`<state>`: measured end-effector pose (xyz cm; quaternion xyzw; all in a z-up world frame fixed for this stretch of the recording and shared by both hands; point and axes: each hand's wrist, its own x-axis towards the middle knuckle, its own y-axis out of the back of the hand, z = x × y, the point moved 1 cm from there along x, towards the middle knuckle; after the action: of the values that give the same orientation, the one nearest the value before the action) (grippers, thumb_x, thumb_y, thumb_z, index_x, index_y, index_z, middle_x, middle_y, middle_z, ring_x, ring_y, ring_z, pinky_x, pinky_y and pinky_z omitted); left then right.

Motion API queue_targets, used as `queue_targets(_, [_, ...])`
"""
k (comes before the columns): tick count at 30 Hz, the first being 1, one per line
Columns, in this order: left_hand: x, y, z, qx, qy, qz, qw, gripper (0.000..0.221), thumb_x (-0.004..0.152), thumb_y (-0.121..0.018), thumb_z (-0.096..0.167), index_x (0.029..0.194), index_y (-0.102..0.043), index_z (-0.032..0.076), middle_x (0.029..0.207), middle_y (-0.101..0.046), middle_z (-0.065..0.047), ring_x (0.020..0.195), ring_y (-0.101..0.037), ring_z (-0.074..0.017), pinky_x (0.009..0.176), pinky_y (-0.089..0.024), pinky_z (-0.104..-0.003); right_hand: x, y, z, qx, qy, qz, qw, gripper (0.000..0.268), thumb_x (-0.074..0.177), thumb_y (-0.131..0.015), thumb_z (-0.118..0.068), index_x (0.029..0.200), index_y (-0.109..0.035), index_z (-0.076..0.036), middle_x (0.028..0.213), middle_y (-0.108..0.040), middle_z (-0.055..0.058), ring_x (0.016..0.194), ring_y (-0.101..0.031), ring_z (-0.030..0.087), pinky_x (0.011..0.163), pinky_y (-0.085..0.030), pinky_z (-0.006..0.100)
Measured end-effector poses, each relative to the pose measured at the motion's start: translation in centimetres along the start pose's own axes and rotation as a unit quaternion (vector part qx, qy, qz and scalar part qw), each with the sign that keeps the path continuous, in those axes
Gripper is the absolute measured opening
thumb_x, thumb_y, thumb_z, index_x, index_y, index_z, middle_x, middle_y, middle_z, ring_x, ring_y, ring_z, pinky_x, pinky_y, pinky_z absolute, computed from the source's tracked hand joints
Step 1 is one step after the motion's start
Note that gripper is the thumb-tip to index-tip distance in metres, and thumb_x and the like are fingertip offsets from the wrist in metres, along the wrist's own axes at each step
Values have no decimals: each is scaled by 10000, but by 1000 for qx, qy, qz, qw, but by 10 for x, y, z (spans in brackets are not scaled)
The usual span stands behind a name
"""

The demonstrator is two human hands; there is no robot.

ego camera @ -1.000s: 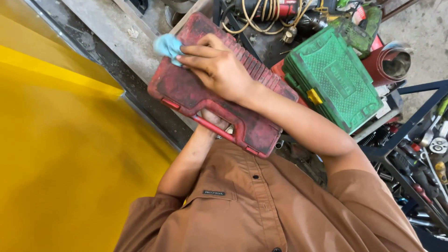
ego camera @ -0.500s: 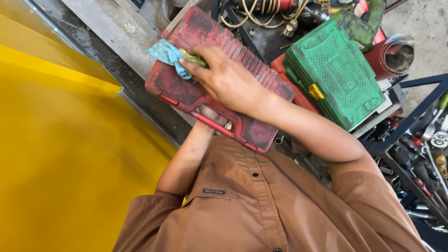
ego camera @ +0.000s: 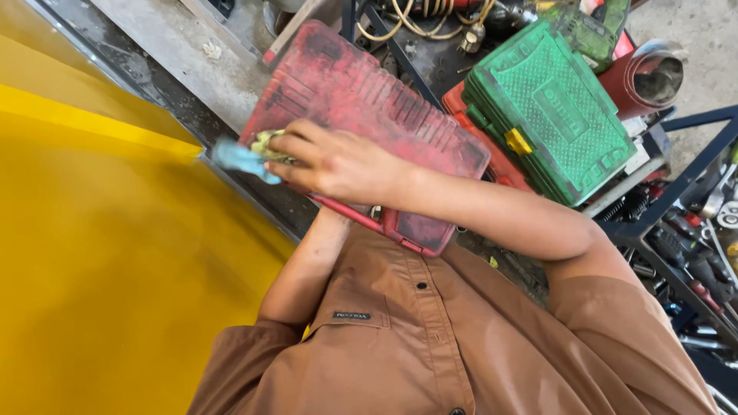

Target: Wiping down toolboxes and mechanical components with a cloth in an auto repair shop.

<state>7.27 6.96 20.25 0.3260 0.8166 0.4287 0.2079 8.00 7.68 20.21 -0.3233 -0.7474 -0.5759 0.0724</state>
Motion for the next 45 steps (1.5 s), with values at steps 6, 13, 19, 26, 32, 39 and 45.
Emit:
queue_targets(6, [16,-140,43,419,74,211,880,417,1067,-414,300,1370,-575,63,1395,-565,-107,1349,-513,-253,1194,-375,-450,-31,39,2,1,-143,-96,985,521,778,-659,29,1293,-707,-33,1360,-592,165,1170,-578,337,940,-580,398])
queue_targets(13, [41,-236,33,817,142,409,380,568,1108,-404,484,1411,-566,32,1379,-619,-144,1287,-580,-310,1160,-456,-473,-101,90,-52,-38,-195,-129,971,470,829,-711,-32,1298,-686,-20,1353,-592,181,1192,-605,350,955,-561,407])
queue_targets(19, [59,-215,31,880,116,439,141,607,1055,-418,542,1397,-556,60,1357,-632,-129,1250,-600,-323,1123,-488,-498,-113,83,-61,-58,-107,-166,978,546,774,-705,-60,1318,-672,-28,1315,-609,200,1181,-634,371,946,-564,418])
queue_targets(26, [72,-255,59,881,195,396,170,565,1170,-426,523,1399,-557,24,1310,-629,-150,1186,-600,-328,1078,-495,-509,-120,77,-65,-27,-112,-111,987,572,758,-726,-56,1329,-680,-53,1308,-608,184,1149,-627,355,933,-557,438])
queue_targets(32, [63,-244,43,880,177,411,160,573,1128,-435,527,1430,-542,53,1368,-618,-141,1253,-595,-335,1122,-489,-518,-118,86,-55,-29,-178,-71,981,402,853,-727,-45,1254,-709,-51,1242,-627,171,1087,-624,340,918,-550,452])
queue_targets(39, [33,-173,10,868,202,426,159,557,1137,-453,487,1417,-533,12,1363,-610,-168,1260,-593,-340,1139,-478,-509,-107,91,-67,41,-229,-15,972,327,799,-720,-81,1118,-699,-8,1105,-607,154,1017,-628,342,876,-543,456])
queue_targets(45, [4,-173,28,853,238,435,160,541,1156,-473,439,1394,-527,-43,1345,-604,-202,1254,-592,-344,1149,-466,-495,-97,61,-86,11,-269,12,963,436,773,-674,-122,1182,-660,25,1185,-641,166,1004,-626,331,898,-549,421])
